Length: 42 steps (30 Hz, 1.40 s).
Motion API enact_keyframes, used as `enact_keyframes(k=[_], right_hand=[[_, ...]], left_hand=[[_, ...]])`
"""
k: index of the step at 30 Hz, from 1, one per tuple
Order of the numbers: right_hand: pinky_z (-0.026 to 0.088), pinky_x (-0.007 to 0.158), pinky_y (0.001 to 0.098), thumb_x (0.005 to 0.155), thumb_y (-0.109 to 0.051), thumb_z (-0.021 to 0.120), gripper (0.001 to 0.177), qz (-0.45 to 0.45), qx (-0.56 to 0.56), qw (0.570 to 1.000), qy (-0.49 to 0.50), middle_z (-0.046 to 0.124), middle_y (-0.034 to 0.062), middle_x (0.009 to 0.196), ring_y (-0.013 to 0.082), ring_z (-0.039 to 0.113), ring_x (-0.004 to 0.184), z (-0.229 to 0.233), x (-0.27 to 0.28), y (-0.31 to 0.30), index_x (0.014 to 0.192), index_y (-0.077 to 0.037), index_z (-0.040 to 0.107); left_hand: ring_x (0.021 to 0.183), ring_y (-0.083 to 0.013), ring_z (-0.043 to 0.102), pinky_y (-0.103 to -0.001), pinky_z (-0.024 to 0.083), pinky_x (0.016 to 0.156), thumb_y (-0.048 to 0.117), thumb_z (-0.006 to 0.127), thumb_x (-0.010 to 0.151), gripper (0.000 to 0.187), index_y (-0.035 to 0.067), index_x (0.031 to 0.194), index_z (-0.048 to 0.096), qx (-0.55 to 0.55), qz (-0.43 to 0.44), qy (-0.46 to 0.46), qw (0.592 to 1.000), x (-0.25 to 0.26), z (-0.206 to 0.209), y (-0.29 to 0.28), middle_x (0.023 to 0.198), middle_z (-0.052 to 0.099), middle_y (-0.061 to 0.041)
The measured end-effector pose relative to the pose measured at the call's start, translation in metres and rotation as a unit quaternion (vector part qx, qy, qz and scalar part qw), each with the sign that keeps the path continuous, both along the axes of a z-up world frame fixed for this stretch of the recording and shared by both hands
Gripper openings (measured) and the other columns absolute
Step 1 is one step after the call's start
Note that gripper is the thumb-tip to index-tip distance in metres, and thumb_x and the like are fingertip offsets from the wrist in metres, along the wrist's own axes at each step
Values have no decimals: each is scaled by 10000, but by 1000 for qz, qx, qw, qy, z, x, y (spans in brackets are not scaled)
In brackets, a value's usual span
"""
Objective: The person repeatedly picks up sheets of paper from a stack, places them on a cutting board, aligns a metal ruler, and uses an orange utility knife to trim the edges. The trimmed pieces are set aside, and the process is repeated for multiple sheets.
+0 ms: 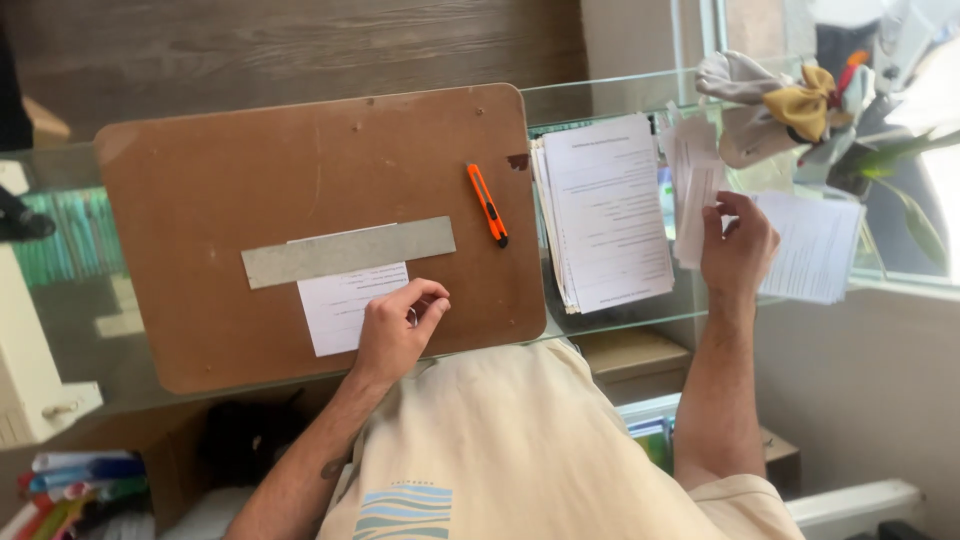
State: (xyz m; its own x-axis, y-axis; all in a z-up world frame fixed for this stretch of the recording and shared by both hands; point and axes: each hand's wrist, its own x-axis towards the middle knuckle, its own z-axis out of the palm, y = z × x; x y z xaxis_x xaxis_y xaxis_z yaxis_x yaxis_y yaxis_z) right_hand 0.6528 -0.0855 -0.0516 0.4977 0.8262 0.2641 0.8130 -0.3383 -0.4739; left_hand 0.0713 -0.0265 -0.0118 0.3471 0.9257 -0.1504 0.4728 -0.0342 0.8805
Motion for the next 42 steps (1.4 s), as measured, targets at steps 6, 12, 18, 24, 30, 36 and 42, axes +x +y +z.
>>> enact_keyframes(k=[6, 12, 18, 24, 30, 36, 42], right_hand=[[676, 775, 553, 1060, 66, 964, 493, 26, 75, 986, -144, 798, 137, 1302, 365, 829, 1076, 19, -44, 21, 1543, -2, 899], [667, 1089, 510, 1077, 66, 951, 346, 312, 111, 940, 78, 897, 143, 1298, 411, 858, 1166, 20, -172, 56, 1398, -64, 952], [367, 1517, 637, 1208, -418, 837, 712, 623, 68, 778, 40, 676, 225, 1895, 490, 575, 1793, 43, -310, 74, 1804, -46, 722], [324, 1539, 635, 1232, -656, 746, 925, 595, -16, 803, -45, 547, 235, 2000, 470, 473, 1864, 15, -339, 91, 1893, -21, 620], [288, 1543, 662, 1228, -574, 808, 964, 585, -44, 810, 16, 521, 255, 2007, 494, 430, 1880, 20, -336, 94, 1967, -30, 513], [693, 1240, 502, 1310, -306, 534, 501, 460, -99, 776, 420, 940, 107, 1469, 306, 899, 1385, 40, -285, 85, 1617, -114, 881], [720, 1090, 796, 1213, -891, 409, 1186, 234, -115, 491, 831, 810, 465, 1525, 624, 866, 1332, -52, -184, 42, 1736, 146, 648]], left_hand=[[855, -179, 829, -377, 605, 742, 189, 798, 1204, 43, 215, 1204, 833, 160, -41, 71, 984, 7, 1, -29, 1083, 911, 75], [1431, -395, 831, -628, 614, 1295, 426, 763, 1290, 362, 147, 1477, 897, 387, 71, 208, 896, -24, -16, -56, 1458, 873, -121], [1886, -454, 447, -754, 198, 1515, 860, 477, 1265, 1030, 104, 1959, 563, 284, 78, 296, 909, -29, -20, -99, 1996, 555, -248], [1802, -374, 595, -897, 294, 1453, 669, 569, 1277, 765, 260, 1919, 645, 365, 94, 366, 851, -22, -49, -127, 1924, 656, -147], [1289, -298, 894, -647, 683, 1254, 301, 768, 1260, 361, 207, 1573, 922, 359, 161, 198, 898, -48, -51, -151, 1380, 926, -41], [1267, -414, 881, -630, 669, 1141, 89, 863, 1221, 276, -135, 1382, 874, 124, 575, -67, 806, -13, -3, -109, 1301, 913, -290], [1428, -267, 888, -723, 332, 1540, 435, 523, 1372, 490, 270, 1297, 979, 444, 45, -5, 895, 54, 52, -50, 1397, 968, 16]])
